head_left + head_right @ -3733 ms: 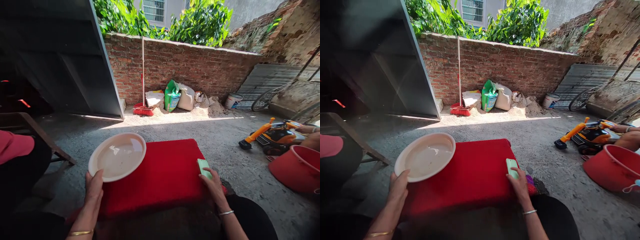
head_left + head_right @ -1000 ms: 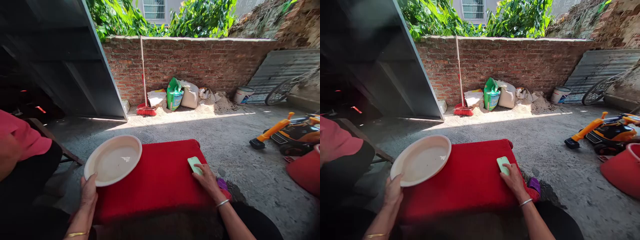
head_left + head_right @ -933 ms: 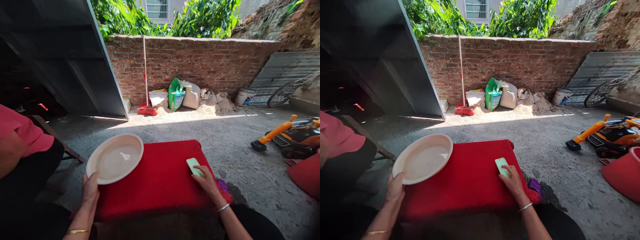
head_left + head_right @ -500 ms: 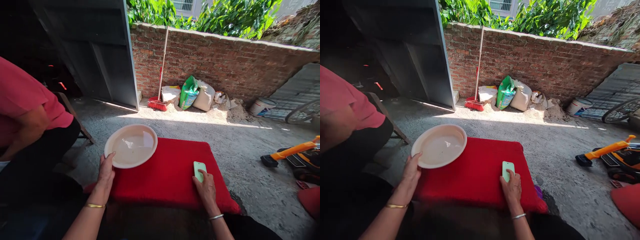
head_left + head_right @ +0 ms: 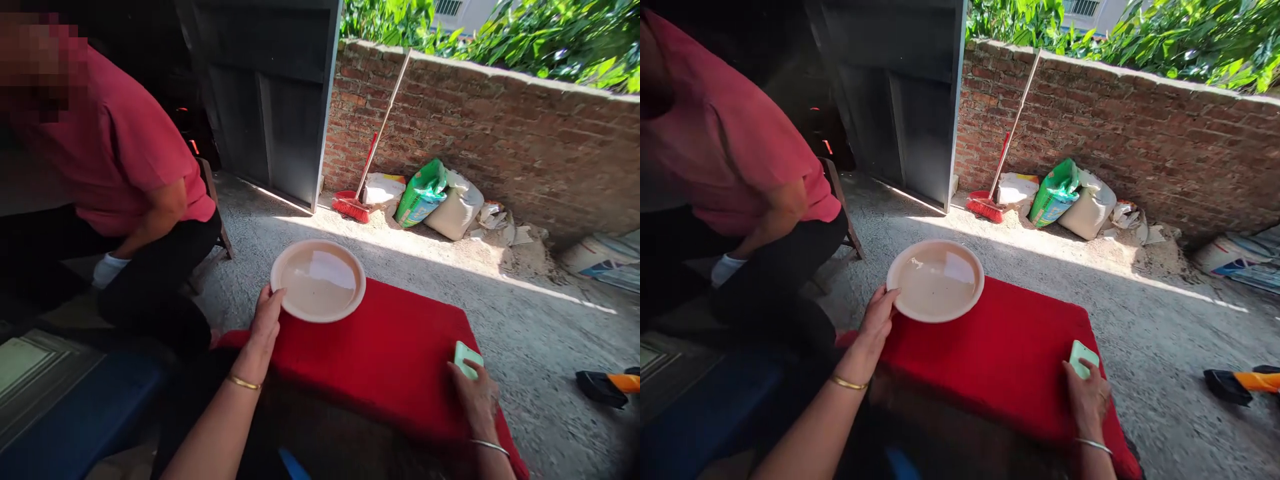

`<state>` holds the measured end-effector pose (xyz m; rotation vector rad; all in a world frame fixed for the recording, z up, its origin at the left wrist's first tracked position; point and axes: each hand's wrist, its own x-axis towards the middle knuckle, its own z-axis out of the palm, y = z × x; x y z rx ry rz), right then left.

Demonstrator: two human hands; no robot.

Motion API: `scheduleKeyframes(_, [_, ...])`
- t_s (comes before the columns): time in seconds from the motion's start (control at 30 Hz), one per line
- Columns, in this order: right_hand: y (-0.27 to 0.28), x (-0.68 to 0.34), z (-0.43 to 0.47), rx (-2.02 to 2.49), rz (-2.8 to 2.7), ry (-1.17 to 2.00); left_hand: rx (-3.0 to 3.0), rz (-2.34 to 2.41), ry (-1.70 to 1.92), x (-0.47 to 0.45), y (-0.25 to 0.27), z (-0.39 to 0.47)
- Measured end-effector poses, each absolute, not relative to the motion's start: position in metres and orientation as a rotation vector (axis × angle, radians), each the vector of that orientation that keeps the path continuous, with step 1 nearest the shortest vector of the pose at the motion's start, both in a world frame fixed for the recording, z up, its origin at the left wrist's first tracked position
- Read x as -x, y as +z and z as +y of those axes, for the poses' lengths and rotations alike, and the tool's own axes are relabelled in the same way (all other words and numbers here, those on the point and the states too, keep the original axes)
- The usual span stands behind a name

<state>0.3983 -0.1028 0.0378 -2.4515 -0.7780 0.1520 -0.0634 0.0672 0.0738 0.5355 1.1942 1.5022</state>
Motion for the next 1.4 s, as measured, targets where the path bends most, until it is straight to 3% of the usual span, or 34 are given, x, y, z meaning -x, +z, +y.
scheduleKeyframes(0.1, [0.036,-0.336,-0.083,2.456,-0.858,0.226,-0.546,1.124,1.49,0.065,0.08,0.064])
scheduleKeyframes(0.27, [0.034,-0.148,-0.068,1.875,-1.536,0.542,-0.524,1.118,1.483,0.067,0.091,0.061])
scheduleKeyframes(0.37, [0.04,-0.096,-0.078,1.605,-1.748,0.823,-0.514,1.131,1.474,0.069,0.094,0.058])
scheduleKeyframes(0.47, [0.052,-0.134,-0.092,1.621,-1.629,0.794,-0.5,1.143,1.453,0.071,0.096,0.054])
scheduleKeyframes(0.6, [0.059,-0.255,-0.11,2.066,-1.168,0.396,-0.482,1.137,1.42,0.071,0.095,0.051])
scheduleKeyframes(0.7, [0.053,-0.296,-0.119,2.35,-0.97,0.352,-0.468,1.131,1.414,0.071,0.095,0.051])
scheduleKeyframes(0.83, [0.043,-0.217,-0.118,2.194,-1.193,0.371,-0.471,1.136,1.408,0.071,0.098,0.05])
scheduleKeyframes(0.97, [0.048,-0.099,-0.117,1.702,-1.724,0.754,-0.5,1.128,1.392,0.073,0.103,0.047])
scheduleKeyframes(1.07, [0.056,-0.08,-0.12,1.503,-1.862,0.939,-0.505,1.135,1.384,0.073,0.104,0.047])
scheduleKeyframes(1.3, [0.049,-0.209,-0.092,2.082,-1.265,0.408,-0.461,1.131,1.361,0.072,0.099,0.053])
scheduleKeyframes(1.4, [0.04,-0.208,-0.078,2.169,-1.283,0.368,-0.455,1.118,1.358,0.073,0.098,0.053])
